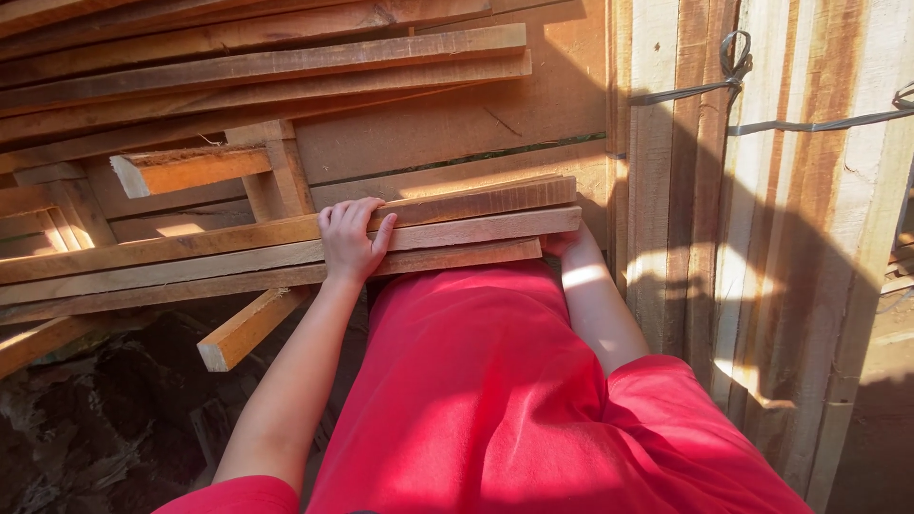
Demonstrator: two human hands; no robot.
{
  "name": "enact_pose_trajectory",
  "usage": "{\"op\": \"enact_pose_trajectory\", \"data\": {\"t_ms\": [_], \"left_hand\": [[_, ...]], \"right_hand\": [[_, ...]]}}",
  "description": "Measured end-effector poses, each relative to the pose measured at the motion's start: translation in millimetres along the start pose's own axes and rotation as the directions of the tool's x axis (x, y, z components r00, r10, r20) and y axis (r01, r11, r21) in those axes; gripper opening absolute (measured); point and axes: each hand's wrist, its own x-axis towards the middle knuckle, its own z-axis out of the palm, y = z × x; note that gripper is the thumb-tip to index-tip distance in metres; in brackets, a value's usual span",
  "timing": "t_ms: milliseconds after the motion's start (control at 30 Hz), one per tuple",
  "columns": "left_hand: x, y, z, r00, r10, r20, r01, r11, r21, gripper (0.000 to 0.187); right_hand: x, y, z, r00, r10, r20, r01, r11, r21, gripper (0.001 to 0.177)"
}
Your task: Sort and arrange thin strips of lumber on a wooden workbench.
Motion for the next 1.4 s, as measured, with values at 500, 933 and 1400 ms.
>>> {"op": "enact_pose_trajectory", "data": {"t_ms": [500, 933, 1400], "left_hand": [[2, 5, -2, 0.995, 0.087, -0.047, -0.086, 0.996, 0.018, 0.025], [-3, -2, 5, 0.992, 0.079, -0.101, -0.074, 0.996, 0.054, 0.028], [-8, -8, 14, 0.997, 0.036, -0.069, -0.030, 0.995, 0.095, 0.032]], "right_hand": [[-12, -27, -45, 0.994, -0.106, 0.015, 0.104, 0.988, 0.116, 0.041], [-38, -4, 22, 0.916, -0.362, -0.175, 0.347, 0.931, -0.111, 0.044], [-2, -16, -23, 0.964, -0.096, 0.248, 0.078, 0.994, 0.082, 0.034]]}}
